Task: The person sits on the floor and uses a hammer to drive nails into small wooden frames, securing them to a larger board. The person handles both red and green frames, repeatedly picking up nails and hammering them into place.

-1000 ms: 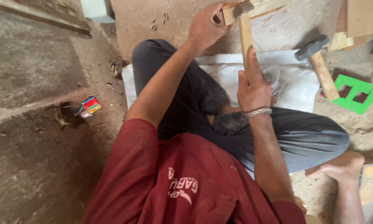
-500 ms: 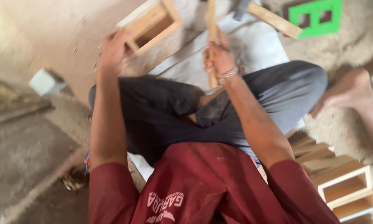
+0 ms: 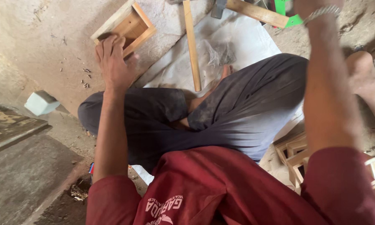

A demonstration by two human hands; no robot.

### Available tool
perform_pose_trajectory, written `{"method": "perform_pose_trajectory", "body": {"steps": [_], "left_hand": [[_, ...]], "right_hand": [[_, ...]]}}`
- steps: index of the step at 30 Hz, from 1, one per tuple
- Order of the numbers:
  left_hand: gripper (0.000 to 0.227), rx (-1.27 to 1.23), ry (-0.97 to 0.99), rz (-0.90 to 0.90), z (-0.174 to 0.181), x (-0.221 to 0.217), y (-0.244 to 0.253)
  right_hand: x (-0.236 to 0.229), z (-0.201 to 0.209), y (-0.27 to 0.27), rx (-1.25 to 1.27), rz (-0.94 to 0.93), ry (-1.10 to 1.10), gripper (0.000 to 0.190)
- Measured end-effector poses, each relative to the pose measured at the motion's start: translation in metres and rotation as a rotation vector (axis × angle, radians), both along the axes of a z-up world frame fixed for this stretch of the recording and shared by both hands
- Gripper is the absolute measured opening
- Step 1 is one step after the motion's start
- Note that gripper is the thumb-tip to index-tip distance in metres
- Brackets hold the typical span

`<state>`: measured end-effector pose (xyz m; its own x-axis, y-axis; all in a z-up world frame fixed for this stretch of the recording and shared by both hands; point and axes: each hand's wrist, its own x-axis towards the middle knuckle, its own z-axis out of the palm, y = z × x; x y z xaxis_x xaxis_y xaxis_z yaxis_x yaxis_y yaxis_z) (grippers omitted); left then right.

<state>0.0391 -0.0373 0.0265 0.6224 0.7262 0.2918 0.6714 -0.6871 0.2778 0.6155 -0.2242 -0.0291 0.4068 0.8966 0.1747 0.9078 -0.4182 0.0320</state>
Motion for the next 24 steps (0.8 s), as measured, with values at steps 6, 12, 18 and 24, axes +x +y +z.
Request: {"method": "perform_pose_trajectory", "body": {"steps": [6,12,18,24], "left_hand": [[0.028,-0.062,-0.006,0.03,-0.008,0.007,-0.003],[0.024,-0.111,-0.019,-0.021,-0.008,0.003,-0.005],[0.039,-0.026,-0.239,-0.042,-0.009,-0.003,-0.002],[0.041,-0.091,-0.429,0.44,-0.026,-0.014,0.004]], "right_hand": [[0.052,-0.055,-0.016,-0.16,-0.326,0.197,0.074],[0.05,-0.05,-0.012,-0.206,-0.375,0.231,0.065],[0.05,-0.035,-0.02,-0.159,-0.459,0.127,0.058],[0.05,-0.026,-0.05,-0.211,-0.564,0.058,0.035]]}}
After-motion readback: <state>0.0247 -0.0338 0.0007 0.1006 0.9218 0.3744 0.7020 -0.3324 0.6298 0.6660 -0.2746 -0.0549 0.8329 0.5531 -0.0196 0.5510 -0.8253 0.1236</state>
